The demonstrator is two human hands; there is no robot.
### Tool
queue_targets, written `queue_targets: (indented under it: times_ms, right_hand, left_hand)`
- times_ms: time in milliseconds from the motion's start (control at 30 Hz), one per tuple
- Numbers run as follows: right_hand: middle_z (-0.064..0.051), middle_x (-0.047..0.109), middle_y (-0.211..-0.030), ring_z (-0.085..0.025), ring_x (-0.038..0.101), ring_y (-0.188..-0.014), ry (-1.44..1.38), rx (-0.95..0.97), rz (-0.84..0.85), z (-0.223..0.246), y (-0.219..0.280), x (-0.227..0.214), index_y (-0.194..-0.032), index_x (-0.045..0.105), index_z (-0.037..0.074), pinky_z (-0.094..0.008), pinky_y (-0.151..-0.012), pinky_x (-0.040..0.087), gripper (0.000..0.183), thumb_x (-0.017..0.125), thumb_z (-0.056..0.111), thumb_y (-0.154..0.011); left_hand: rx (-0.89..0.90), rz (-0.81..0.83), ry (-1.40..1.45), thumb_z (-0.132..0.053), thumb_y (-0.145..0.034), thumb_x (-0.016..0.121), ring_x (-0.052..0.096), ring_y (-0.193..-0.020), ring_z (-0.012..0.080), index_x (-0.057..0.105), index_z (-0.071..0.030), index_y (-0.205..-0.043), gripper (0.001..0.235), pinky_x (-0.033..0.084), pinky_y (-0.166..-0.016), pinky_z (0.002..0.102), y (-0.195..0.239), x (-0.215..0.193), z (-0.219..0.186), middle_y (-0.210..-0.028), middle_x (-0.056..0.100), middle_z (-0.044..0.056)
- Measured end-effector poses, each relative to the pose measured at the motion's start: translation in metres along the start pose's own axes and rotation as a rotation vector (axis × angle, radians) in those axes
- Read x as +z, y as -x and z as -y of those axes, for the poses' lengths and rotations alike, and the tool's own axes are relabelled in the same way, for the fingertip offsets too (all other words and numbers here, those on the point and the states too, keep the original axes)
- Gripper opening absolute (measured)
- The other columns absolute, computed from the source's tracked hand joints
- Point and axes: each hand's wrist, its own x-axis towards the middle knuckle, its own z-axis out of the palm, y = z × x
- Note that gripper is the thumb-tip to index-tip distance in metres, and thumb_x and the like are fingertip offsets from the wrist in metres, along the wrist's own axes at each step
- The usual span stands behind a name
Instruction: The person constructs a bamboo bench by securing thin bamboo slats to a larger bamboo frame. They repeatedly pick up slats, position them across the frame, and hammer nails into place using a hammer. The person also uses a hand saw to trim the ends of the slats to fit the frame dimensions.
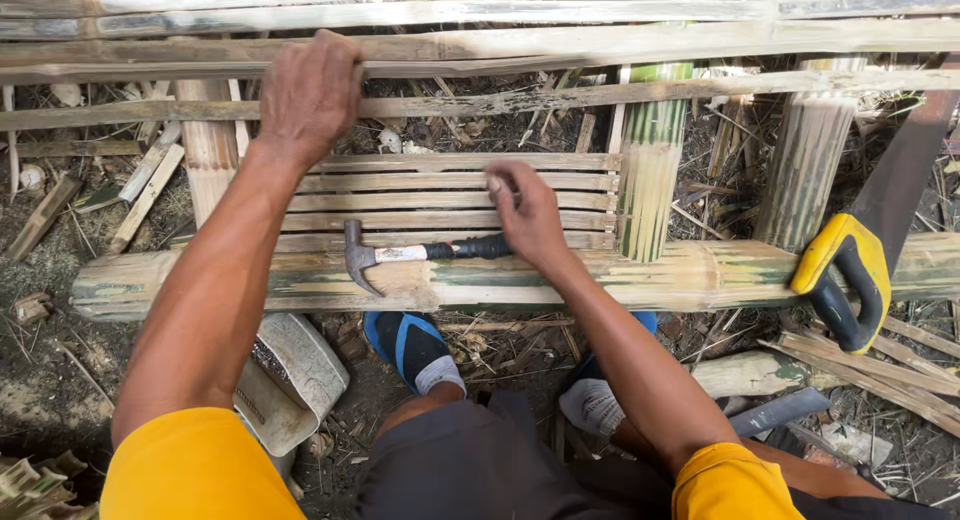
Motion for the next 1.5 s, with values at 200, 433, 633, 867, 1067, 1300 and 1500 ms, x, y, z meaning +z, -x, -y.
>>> queue_targets:
  times_ms: [200, 433, 633, 867, 1067, 1300, 1500]
  right_hand:
    - [-0.010, 0.056, -0.137, -0.027, 0.060, -0.120, -1.051, 0.140, -0.174, 0.013, 0.004, -0.024, -0.148, 0.032, 0.012, -0.041, -0.095, 0.057, 0.057, 0.054, 0.038, -0.102]
    - [-0.022, 0.065, -0.107, -0.026, 0.067, -0.075, -0.971, 0.214, -0.873, -0.123, 0.027, -0.190, -0.124, 0.045, -0.004, -0.034, -0.055, 0.059, 0.026, 0.047, 0.020, -0.113]
    - [-0.020, 0.071, -0.127, -0.033, 0.077, -0.103, -1.126, 0.019, -0.928, -0.228, 0.019, -0.313, -0.137, 0.056, 0.000, -0.045, -0.077, 0.065, 0.045, 0.044, 0.032, -0.108]
    - [-0.015, 0.068, -0.133, -0.027, 0.075, -0.103, -0.905, 0.069, -0.814, -0.210, 0.013, -0.240, -0.146, 0.043, 0.011, -0.037, -0.071, 0.061, 0.048, 0.067, 0.030, -0.109]
    - [-0.010, 0.068, -0.117, -0.017, 0.069, -0.087, -0.871, 0.075, -0.745, -0.164, 0.003, -0.191, -0.141, 0.044, 0.011, -0.030, -0.062, 0.057, 0.041, 0.067, 0.020, -0.109]
    - [-0.005, 0.063, -0.095, -0.011, 0.061, -0.073, -0.805, -0.015, -0.736, -0.168, -0.003, -0.177, -0.118, 0.054, 0.004, -0.023, -0.057, 0.048, 0.023, 0.068, 0.021, -0.113]
    - [-0.003, 0.063, -0.091, -0.012, 0.057, -0.073, -0.682, -0.110, -0.827, -0.176, -0.017, -0.172, -0.107, 0.056, 0.006, -0.028, -0.064, 0.051, 0.020, 0.066, 0.021, -0.114]
  left_hand:
    - [0.149, -0.096, 0.314, -0.027, -0.111, 0.055, 0.061, -0.080, 0.0207, 0.058, -0.011, -0.127, 0.022, 0.049, -0.065, 0.037, -0.015, -0.008, -0.151, -0.097, 0.063, 0.008]
    - [-0.001, -0.064, 0.118, -0.056, -0.095, 0.061, 0.059, -0.114, 0.0252, 0.059, -0.015, -0.134, 0.056, 0.038, -0.108, 0.052, 0.052, -0.011, -0.111, -0.118, 0.064, 0.009]
    - [-0.176, 0.197, 0.194, -0.058, -0.102, 0.056, 0.056, -0.105, 0.0252, 0.064, -0.015, -0.128, 0.050, 0.041, -0.097, 0.048, 0.070, 0.046, -0.087, -0.111, 0.061, 0.010]
    - [-0.136, 0.238, 0.369, -0.047, -0.094, 0.062, 0.055, -0.106, 0.0241, 0.062, -0.023, -0.129, 0.042, 0.042, -0.092, 0.048, 0.009, 0.104, -0.147, -0.110, 0.060, 0.009]
    - [-0.136, 0.232, 0.381, -0.042, -0.097, 0.063, 0.055, -0.108, 0.0246, 0.061, -0.024, -0.131, 0.038, 0.040, -0.092, 0.047, 0.010, 0.108, -0.139, -0.111, 0.060, 0.008]
    - [-0.117, 0.174, 0.382, -0.040, -0.096, 0.067, 0.054, -0.109, 0.0273, 0.063, -0.023, -0.131, 0.039, 0.038, -0.091, 0.046, 0.014, 0.095, -0.136, -0.112, 0.060, 0.009]
    - [-0.168, 0.222, 0.413, -0.045, -0.100, 0.064, 0.054, -0.111, 0.0274, 0.062, -0.021, -0.136, 0.043, 0.039, -0.094, 0.047, 0.006, 0.085, -0.139, -0.112, 0.059, 0.009]
